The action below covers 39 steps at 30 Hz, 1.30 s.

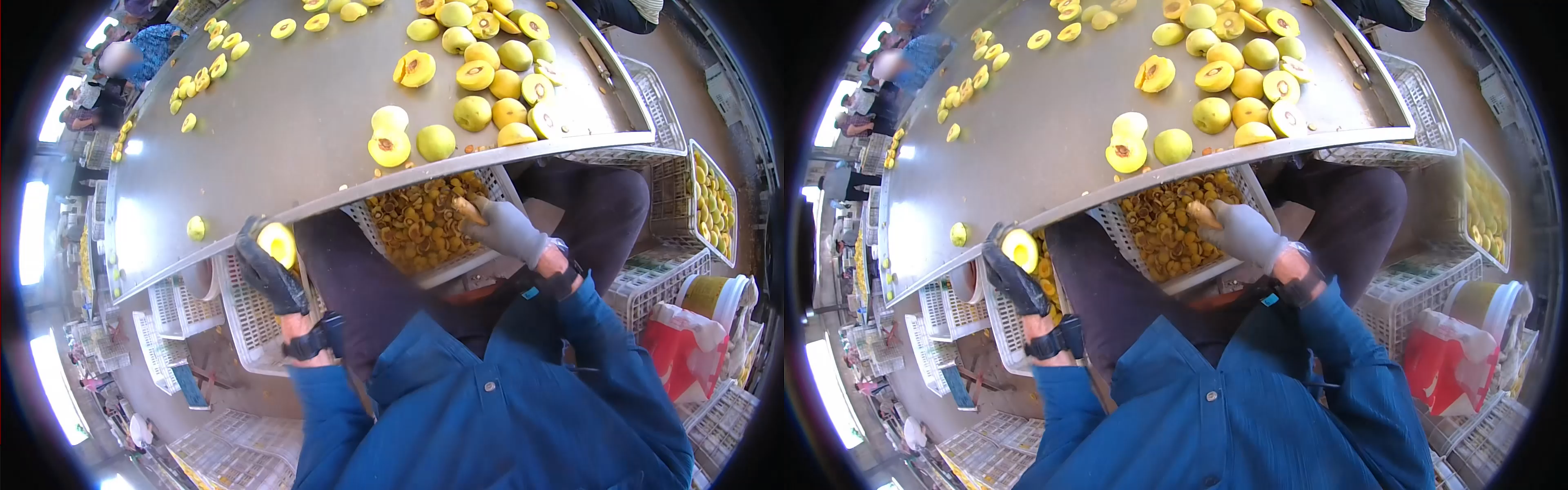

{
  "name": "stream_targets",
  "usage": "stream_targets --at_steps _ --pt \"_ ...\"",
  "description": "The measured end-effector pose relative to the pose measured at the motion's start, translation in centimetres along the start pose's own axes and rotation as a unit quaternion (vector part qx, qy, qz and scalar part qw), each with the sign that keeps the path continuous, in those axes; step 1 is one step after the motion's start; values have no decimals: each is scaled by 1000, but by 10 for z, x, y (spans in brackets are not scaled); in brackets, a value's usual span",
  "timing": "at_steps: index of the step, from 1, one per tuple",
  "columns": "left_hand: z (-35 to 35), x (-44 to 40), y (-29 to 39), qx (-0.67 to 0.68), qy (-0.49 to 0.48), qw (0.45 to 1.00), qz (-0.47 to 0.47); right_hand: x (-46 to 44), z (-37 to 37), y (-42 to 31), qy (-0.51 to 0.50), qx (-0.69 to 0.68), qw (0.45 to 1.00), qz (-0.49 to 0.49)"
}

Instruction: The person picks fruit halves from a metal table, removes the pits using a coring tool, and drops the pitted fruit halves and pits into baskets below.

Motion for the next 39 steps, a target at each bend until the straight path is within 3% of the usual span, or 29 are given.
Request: stream_targets --at_steps 1,2,4,7,9,12,15,16,19,22,23,25,28,30,31,32,34,37,39 --pt "5 -1 14 -209 26 974 -84 4 4 -1 2 25 1000 -5" --pt "9 -2 17 -264 23 955 -134 8 7 -3 3 50 999 -10" --pt "-22 -32 57 -283 -74 940 -178 -6 -9 -18 25 -2 999 32" --pt "-120 -33 60 -262 -219 916 -209 5 -1 -25 33 10 998 55" --pt "-176 -39 38 -250 -333 901 -124 9 1 -25 29 18 998 55" --pt "-228 -44 10 -255 -421 858 -146 15 13 -25 36 -16 998 55" --pt "-233 -49 -7 -186 -451 872 -32 12 27 -30 78 -131 987 47" --pt "-230 -43 4 -135 -446 884 22 8 31 -35 96 -181 978 48" --pt "-213 -14 53 -45 -372 925 58 -2 44 -56 240 -313 919 -6" --pt "-197 32 84 21 -344 924 163 -9 38 -70 312 -350 883 37" --pt "-190 44 85 44 -351 904 241 -9 42 -75 277 -313 906 75" --pt "-184 62 83 122 -369 892 231 -4 56 -86 199 -236 940 146" --pt "-180 78 72 113 -355 910 183 9 64 -100 266 -90 946 163" --pt "-183 83 69 274 -279 880 271 28 76 -110 324 -78 931 149" --pt "-182 84 68 350 -234 852 311 35 72 -113 306 -67 939 142" --pt "-180 83 65 444 -237 809 303 43 66 -115 289 -57 946 133" --pt "-178 86 89 499 -296 788 205 53 54 -120 260 -35 955 134" --pt "-176 90 105 398 -263 859 187 53 46 -122 229 -33 966 119" --pt "-174 92 111 320 -221 889 240 53 45 -122 204 -37 972 109"
Point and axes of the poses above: each hand's wrist, its own x-axis away from the middle knuckle, its own z-axis out of the back of the hand, y = z × x, the point moved 6 cm from there along -x, towards the middle knuckle, and after that the axes turned 3 degrees about x, right-handed, at the moved point
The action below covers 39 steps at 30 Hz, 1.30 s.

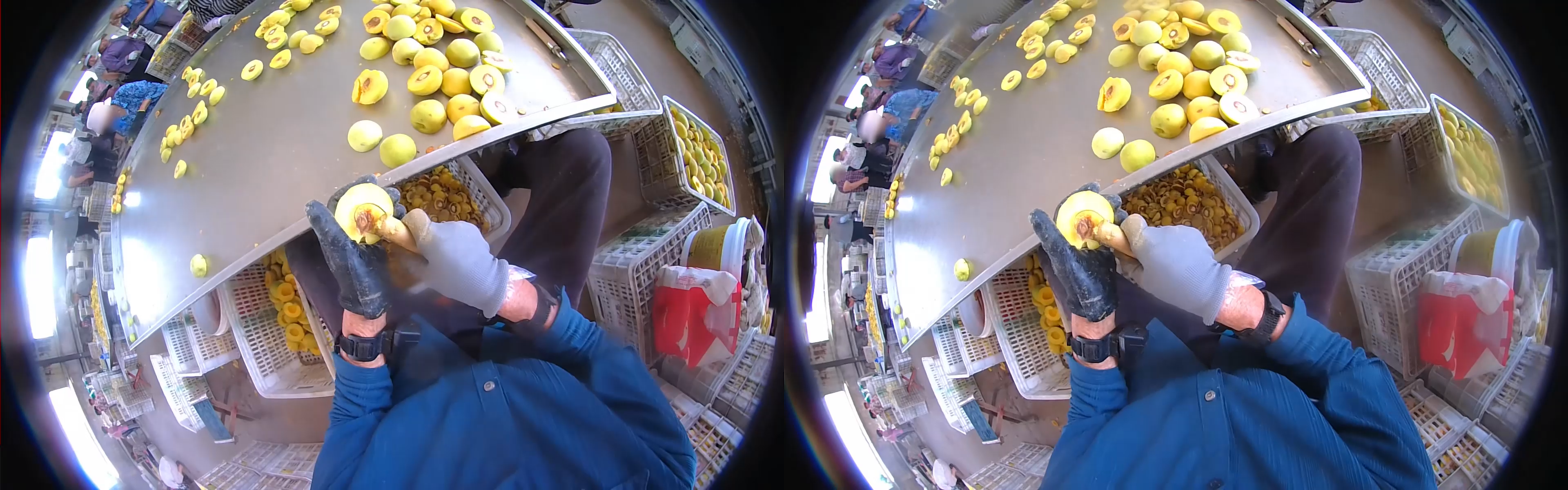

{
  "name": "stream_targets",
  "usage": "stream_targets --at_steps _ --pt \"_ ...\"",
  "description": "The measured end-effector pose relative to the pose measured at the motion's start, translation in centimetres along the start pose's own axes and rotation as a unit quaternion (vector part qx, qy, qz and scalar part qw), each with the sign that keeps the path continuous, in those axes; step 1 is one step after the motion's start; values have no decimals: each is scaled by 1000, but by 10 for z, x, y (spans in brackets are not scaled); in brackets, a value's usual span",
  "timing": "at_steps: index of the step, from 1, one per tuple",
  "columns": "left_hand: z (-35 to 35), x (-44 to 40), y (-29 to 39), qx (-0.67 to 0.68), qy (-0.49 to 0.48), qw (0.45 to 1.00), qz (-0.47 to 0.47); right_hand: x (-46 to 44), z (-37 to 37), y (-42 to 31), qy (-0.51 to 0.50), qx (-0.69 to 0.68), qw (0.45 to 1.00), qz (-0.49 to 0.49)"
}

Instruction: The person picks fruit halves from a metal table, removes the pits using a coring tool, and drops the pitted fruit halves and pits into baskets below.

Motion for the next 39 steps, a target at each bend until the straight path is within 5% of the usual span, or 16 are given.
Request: stream_targets --at_steps 11,12,14,19,22,25,26,28,31,33,36,37,38,39 --pt "7 1 -13 -71 39 997 -4 7 -14 18 -55 2 998 18" --pt "9 2 -15 -83 51 995 1 7 -21 23 -111 -130 985 -22" --pt "9 2 -12 -51 32 998 -17 10 -33 24 -210 -382 894 -100" --pt "-5 -2 9 -174 2 976 -133 24 -23 -6 -337 -651 623 -274" --pt "-7 -4 16 -215 -54 962 -161 19 -17 1 -327 -486 774 -240" --pt "-8 -10 19 -211 -85 964 -139 4 -17 -6 -255 -439 854 -116" --pt "-12 -10 17 -146 -104 977 -119 21 -14 -5 -377 -525 732 -213" --pt "-15 -4 13 -12 -132 989 -72 29 -24 -11 -400 -631 630 -212" --pt "-17 -5 8 -6 -85 996 -31 29 -31 -12 -399 -735 520 -176" --pt "-24 -8 5 49 -97 994 -27 18 -36 -1 -346 -654 667 -85" --pt "-21 -11 6 -7 -50 998 -38 7 -29 9 -335 -566 749 -79" --pt "-19 -18 -2 191 -146 970 42 5 -31 15 -346 -515 780 -82" --pt "-10 -20 -9 244 -131 958 68 3 -34 21 -356 -463 807 -83" --pt "-7 -21 -11 297 -116 943 93 5 -39 20 -393 -529 743 -116"
Point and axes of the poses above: each hand's wrist, its own x-axis away from the middle knuckle, its own z-axis out of the back of the hand, y = z × x, the point moved 6 cm from there along -x, towards the middle knuckle, and after that the axes turned 3 degrees about x, right-handed, at the moved point
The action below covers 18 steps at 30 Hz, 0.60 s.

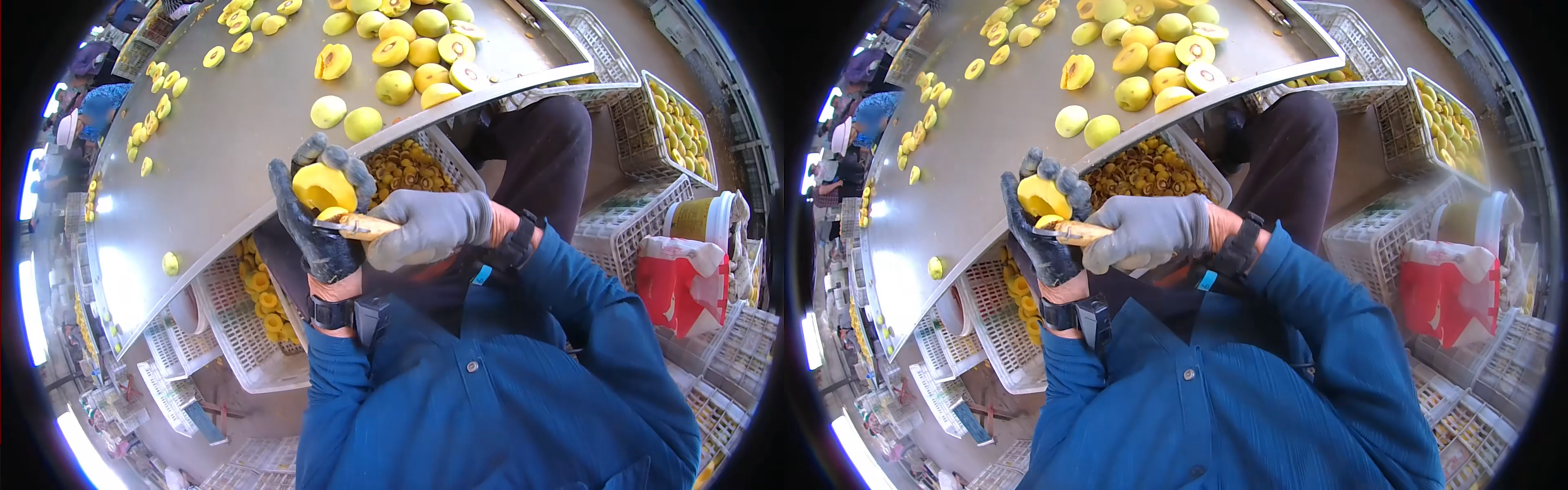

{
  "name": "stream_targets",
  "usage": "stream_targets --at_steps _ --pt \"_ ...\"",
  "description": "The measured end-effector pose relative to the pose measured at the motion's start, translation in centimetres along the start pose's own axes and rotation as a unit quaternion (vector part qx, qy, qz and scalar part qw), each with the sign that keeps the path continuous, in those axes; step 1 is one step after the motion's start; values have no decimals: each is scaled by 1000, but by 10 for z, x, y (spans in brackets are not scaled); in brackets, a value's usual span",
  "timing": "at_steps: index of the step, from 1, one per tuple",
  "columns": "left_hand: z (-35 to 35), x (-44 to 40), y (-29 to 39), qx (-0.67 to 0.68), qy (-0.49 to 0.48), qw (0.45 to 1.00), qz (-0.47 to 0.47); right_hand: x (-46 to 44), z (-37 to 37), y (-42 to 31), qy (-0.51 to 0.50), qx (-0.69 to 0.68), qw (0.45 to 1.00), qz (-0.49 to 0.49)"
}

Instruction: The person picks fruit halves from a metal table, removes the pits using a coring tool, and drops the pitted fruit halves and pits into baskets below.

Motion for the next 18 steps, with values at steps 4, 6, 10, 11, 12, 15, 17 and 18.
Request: stream_targets --at_steps 4,6,10,11,12,15,17,18 --pt "19 1 25 -74 84 989 -95 18 23 12 -38 -159 984 -65" --pt "26 14 48 -225 116 951 -180 4 64 35 150 373 912 -81" --pt "83 52 113 -342 187 879 -275 22 89 56 246 594 752 -144" --pt "91 69 131 -384 248 839 -296 23 87 57 266 561 776 -110" --pt "101 80 156 -602 261 692 -300 22 85 51 256 584 755 -153" --pt "104 71 186 -835 189 431 -284 23 97 47 338 511 789 -49" --pt "59 32 163 -861 110 395 -301 16 98 57 306 537 784 -59" --pt "41 8 143 -880 36 364 -303 15 95 64 292 548 780 -77"
Point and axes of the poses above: each hand's wrist, its own x-axis away from the middle knuckle, its own z-axis out of the back of the hand, y = z × x, the point moved 6 cm from there along -x, towards the middle knuckle, and after that the axes turned 3 degrees about x, right-handed, at the moved point
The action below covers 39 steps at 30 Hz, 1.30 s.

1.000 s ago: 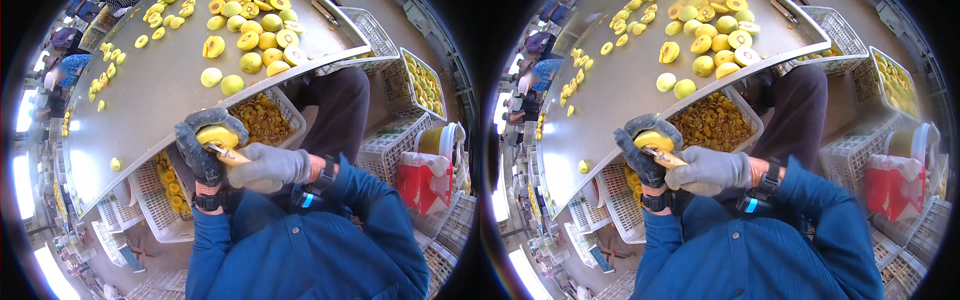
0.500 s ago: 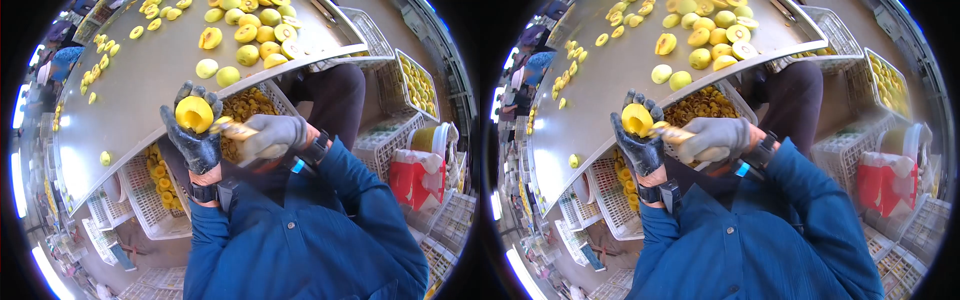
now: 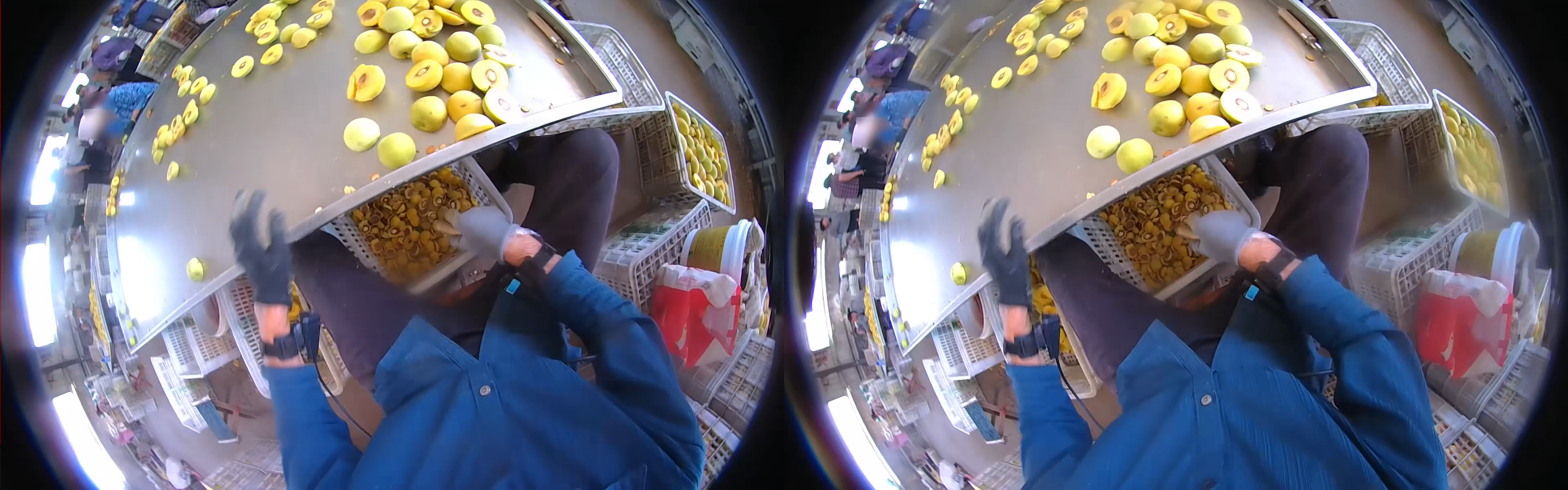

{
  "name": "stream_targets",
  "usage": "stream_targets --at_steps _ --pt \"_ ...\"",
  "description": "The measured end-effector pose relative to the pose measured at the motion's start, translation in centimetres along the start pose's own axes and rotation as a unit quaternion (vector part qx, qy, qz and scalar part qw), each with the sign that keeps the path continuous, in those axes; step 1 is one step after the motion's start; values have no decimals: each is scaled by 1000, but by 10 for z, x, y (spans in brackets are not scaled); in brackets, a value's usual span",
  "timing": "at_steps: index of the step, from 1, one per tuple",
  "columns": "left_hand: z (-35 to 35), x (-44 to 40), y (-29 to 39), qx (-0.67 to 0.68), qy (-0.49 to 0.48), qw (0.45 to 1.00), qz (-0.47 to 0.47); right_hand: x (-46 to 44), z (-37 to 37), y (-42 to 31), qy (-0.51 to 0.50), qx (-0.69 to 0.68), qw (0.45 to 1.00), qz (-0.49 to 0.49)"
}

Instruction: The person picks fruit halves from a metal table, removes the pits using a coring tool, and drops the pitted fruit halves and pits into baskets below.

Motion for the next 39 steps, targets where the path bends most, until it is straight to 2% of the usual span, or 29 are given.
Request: stream_targets --at_steps 2,3,6,9,10,12,13,14,17,19,20,21,23,25,27,35,37,39 --pt "-47 -49 37 8 -64 989 -134 -3 -3 2 -31 44 999 -4" --pt "-70 -64 49 25 -109 976 -188 0 1 -1 -15 33 999 1" --pt "-142 -90 50 4 -291 925 -245 5 11 -5 26 -9 1000 10" --pt "-177 -101 37 44 -398 884 -243 9 3 2 30 -27 999 6" --pt "-175 -106 36 64 -369 890 -259 9 4 2 40 -44 998 5" --pt "-170 -106 22 237 -394 887 -34 10 18 -2 65 -96 993 -9" --pt "-158 -101 19 314 -392 861 84 11 27 -9 75 -123 990 -11" --pt "-142 -92 21 430 -345 814 181 11 36 -18 99 -149 984 6" --pt "-101 -60 43 388 -226 890 79 10 58 -48 162 -207 963 49" --pt "-73 -42 82 327 -140 934 31 12 69 -73 195 -217 954 62" --pt "-65 -32 99 436 -91 890 95 13 72 -81 208 -197 956 60" --pt "-61 -23 110 486 -65 861 139 14 72 -87 214 -179 958 67" --pt "-55 -9 122 538 -42 815 213 18 72 -96 226 -139 961 80" --pt "-51 -2 127 554 -33 796 242 25 76 -104 267 -102 952 110" --pt "-49 1 129 564 -26 784 259 32 81 -108 294 -69 945 124" --pt "-48 7 132 582 -18 754 304 34 75 -108 188 -16 978 91" --pt "-48 6 132 570 -17 764 303 35 74 -108 166 -51 981 92" --pt "-44 2 134 536 -15 798 277 37 75 -112 151 -123 976 99"
Point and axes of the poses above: each hand's wrist, its own x-axis away from the middle knuckle, its own z-axis out of the back of the hand, y = z × x, the point moved 6 cm from there along -x, towards the middle knuckle, and after that the axes turned 3 degrees about x, right-handed, at the moved point
